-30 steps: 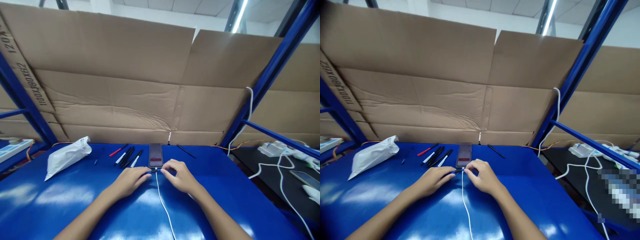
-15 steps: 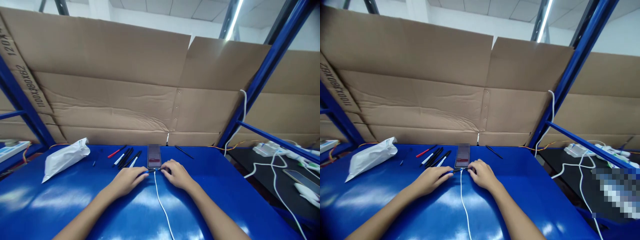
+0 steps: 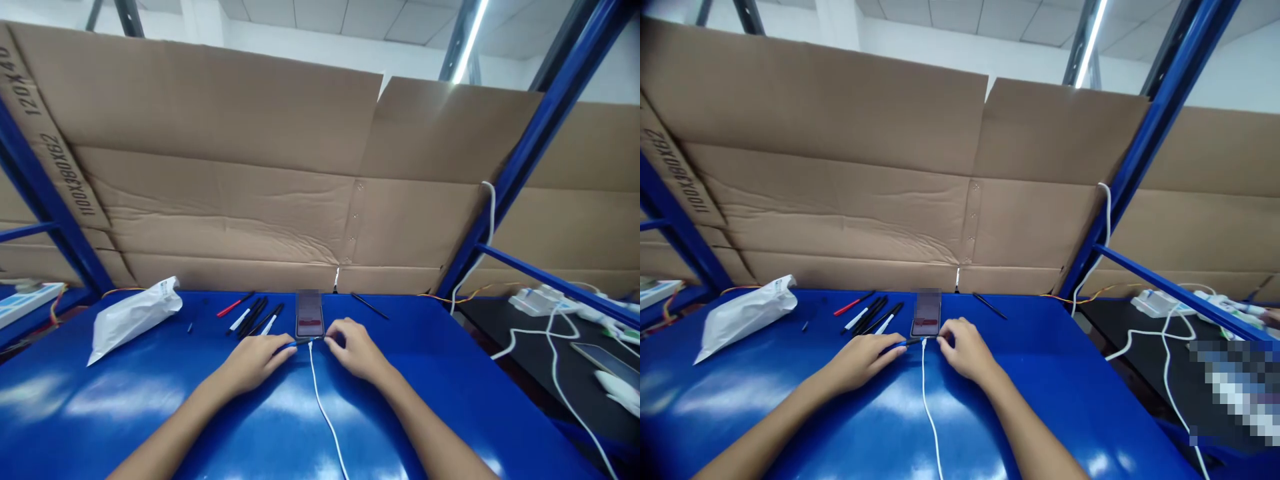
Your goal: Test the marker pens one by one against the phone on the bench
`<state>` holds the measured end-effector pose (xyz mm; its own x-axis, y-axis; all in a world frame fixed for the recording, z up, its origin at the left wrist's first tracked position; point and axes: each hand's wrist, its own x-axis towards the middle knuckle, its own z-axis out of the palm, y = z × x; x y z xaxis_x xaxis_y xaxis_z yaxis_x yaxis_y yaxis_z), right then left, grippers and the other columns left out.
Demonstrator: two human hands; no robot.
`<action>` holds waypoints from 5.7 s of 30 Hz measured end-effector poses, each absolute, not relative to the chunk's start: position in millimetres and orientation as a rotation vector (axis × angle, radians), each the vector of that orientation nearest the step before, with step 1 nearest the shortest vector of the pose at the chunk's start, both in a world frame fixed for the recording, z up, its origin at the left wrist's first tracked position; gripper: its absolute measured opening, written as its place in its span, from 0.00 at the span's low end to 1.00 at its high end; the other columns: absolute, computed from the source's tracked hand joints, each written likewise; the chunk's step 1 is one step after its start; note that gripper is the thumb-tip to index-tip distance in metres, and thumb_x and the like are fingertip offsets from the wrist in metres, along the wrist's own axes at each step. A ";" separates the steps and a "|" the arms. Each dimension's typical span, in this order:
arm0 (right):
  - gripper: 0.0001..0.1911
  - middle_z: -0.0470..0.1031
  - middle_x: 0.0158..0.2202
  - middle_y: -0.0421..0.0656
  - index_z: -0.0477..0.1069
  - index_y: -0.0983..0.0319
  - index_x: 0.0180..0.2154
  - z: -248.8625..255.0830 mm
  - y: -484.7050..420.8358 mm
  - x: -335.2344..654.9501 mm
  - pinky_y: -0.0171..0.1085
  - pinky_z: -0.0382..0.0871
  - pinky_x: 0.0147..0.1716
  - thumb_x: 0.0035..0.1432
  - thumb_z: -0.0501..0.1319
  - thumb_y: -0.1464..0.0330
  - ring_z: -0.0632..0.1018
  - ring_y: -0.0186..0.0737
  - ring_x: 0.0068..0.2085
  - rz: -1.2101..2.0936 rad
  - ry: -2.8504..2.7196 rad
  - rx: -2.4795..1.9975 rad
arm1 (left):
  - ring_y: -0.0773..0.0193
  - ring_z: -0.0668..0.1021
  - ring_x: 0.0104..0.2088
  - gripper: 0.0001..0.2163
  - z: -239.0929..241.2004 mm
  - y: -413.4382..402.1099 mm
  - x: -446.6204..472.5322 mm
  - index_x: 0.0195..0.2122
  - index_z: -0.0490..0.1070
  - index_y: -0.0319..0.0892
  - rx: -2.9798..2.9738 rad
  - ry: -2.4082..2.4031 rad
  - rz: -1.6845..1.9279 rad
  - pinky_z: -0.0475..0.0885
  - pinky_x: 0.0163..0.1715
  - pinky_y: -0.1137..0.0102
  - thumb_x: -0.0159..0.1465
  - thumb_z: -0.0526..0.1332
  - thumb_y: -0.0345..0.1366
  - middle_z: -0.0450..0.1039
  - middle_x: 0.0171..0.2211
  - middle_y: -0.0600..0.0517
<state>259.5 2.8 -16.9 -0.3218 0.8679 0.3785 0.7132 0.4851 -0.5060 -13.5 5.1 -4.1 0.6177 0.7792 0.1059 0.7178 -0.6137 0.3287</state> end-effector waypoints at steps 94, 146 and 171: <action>0.32 0.57 0.21 0.35 0.55 0.60 0.23 -10.6 -13.9 240.3 0.35 0.52 0.26 0.73 0.46 0.46 0.58 0.32 0.25 1.143 -2.008 -1.130 | 0.56 0.83 0.39 0.16 -15.9 -2.4 -3.1 0.61 0.70 0.48 2.786 1.063 0.349 0.73 0.37 0.71 0.77 0.50 0.38 0.81 0.45 0.48; 0.36 0.76 0.25 0.43 0.75 0.65 0.36 2.5 -19.3 237.0 0.32 0.61 0.24 0.66 0.52 0.39 0.70 0.33 0.23 1.785 -1.630 -0.928 | 0.65 0.76 0.15 0.31 2.7 -2.0 5.1 0.60 0.63 0.40 1.322 0.894 1.185 0.74 0.14 0.73 0.62 0.71 0.47 0.75 0.24 0.57; 0.14 0.72 0.51 0.59 0.77 0.63 0.46 -22.5 39.7 338.7 0.62 0.55 0.56 0.60 0.63 0.65 0.65 0.66 0.58 0.181 -1.332 -2.016 | 0.55 0.82 0.46 0.12 -37.6 46.8 -43.4 0.40 0.81 0.45 2.547 1.217 1.033 0.77 0.50 0.61 0.70 0.56 0.37 0.81 0.43 0.46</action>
